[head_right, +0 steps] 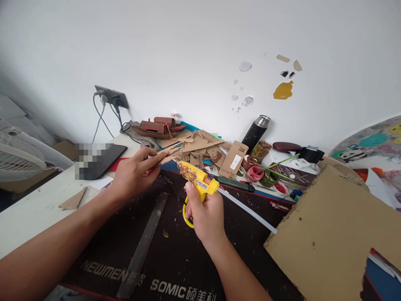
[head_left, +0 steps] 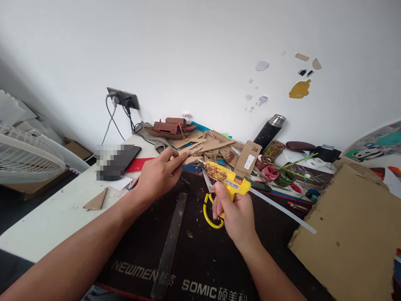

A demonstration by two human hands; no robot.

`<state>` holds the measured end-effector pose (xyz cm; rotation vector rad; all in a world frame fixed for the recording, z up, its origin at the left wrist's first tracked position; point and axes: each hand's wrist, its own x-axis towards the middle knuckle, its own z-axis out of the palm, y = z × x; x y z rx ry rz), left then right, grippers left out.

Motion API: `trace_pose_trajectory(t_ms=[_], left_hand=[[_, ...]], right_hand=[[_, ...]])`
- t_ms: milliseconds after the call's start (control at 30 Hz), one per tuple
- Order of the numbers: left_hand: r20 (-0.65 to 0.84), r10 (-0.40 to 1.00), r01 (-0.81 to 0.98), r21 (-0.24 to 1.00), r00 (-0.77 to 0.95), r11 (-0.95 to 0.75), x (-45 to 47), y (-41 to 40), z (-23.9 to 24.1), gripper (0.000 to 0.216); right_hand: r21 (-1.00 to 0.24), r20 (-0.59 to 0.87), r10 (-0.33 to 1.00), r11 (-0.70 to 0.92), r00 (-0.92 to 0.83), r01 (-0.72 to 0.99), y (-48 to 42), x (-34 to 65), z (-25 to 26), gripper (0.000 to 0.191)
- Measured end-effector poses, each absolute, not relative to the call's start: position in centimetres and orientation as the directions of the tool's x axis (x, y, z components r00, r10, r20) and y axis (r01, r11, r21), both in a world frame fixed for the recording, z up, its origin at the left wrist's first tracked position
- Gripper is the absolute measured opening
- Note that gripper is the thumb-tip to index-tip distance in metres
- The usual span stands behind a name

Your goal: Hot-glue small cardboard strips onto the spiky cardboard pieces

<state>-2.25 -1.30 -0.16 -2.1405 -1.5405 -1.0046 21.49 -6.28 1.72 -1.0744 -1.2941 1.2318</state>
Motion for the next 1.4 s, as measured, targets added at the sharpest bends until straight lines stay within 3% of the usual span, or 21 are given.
trace_pose_trajectory(t_ms=[533,1400], left_hand=[[0.702,0.696,0.906,0.181,0.153,-0.382,-2.30,-1.22,-0.39,0.041],[0.675,0.722,0.908,0.189,0.155,-0.373,-2.13,-1.55,0.14,0.041]], right_hand=[[-0.995,0.097,0.992,0.099,-0.086,0.020,-6.16,21.49,2.17,0.071],[-0.994,0.089,0.991,0.083,-0.095,-0.074,-6.16,21.47,2.12,0.070]])
